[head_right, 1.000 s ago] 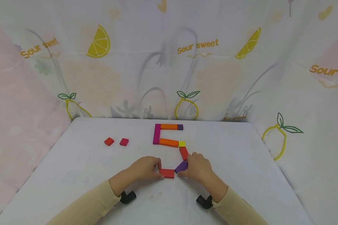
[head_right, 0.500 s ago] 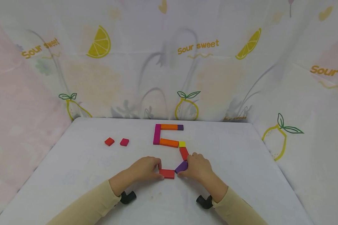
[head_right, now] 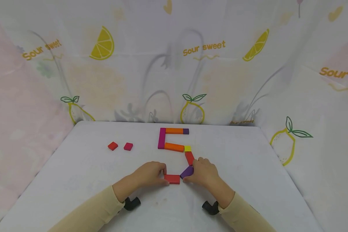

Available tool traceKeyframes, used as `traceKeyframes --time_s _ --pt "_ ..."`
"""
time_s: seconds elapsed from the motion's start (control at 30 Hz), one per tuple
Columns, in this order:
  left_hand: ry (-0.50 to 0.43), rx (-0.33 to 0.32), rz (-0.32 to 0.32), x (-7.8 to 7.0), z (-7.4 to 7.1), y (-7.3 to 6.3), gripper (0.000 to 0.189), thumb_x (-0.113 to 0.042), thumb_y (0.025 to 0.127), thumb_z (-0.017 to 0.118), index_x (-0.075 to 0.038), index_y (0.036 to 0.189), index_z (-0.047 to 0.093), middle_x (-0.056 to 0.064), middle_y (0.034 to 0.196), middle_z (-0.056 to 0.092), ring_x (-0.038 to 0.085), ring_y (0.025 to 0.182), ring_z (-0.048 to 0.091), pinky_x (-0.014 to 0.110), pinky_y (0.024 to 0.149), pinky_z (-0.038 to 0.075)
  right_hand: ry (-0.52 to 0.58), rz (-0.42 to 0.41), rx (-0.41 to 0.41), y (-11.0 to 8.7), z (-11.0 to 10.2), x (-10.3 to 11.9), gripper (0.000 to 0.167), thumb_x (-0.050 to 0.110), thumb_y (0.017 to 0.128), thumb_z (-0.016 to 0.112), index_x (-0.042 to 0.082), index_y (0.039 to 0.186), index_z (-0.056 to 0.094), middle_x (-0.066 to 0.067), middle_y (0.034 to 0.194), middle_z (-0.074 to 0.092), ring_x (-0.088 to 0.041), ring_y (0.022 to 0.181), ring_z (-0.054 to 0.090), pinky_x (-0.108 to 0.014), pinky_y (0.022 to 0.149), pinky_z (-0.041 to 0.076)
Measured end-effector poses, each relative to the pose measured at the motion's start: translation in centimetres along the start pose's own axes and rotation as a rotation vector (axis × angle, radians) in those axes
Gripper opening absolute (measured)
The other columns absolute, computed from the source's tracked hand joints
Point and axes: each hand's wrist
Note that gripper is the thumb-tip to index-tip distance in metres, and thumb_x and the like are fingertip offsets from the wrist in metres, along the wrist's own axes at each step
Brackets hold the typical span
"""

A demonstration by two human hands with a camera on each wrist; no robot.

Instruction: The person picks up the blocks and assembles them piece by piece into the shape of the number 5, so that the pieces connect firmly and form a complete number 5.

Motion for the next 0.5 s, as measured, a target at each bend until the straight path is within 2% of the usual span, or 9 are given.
traceKeyframes --time_s 0.5 --pt "0.002 0.000 0.015 -0.08 -0.10 -0.16 0.030 -0.041 0.080 0.083 -0.022 0.093 0.065 -0.007 0.070 0.057 0.012 0.071 0.054 0.026 0.063 0.047 -0.004 0.000 -0.004 0.11 0.17 -0.11 0.055 0.049 0.067 0.090 0.007 0.097 0.069 -0.003 0.083 0.056 -0.019 0.079 0.054 -0.035 0.069 0.053"
Point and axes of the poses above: each hand's wrist, its own y-axis towards the middle knuckle, its own z-axis out of the palm, x = y × z
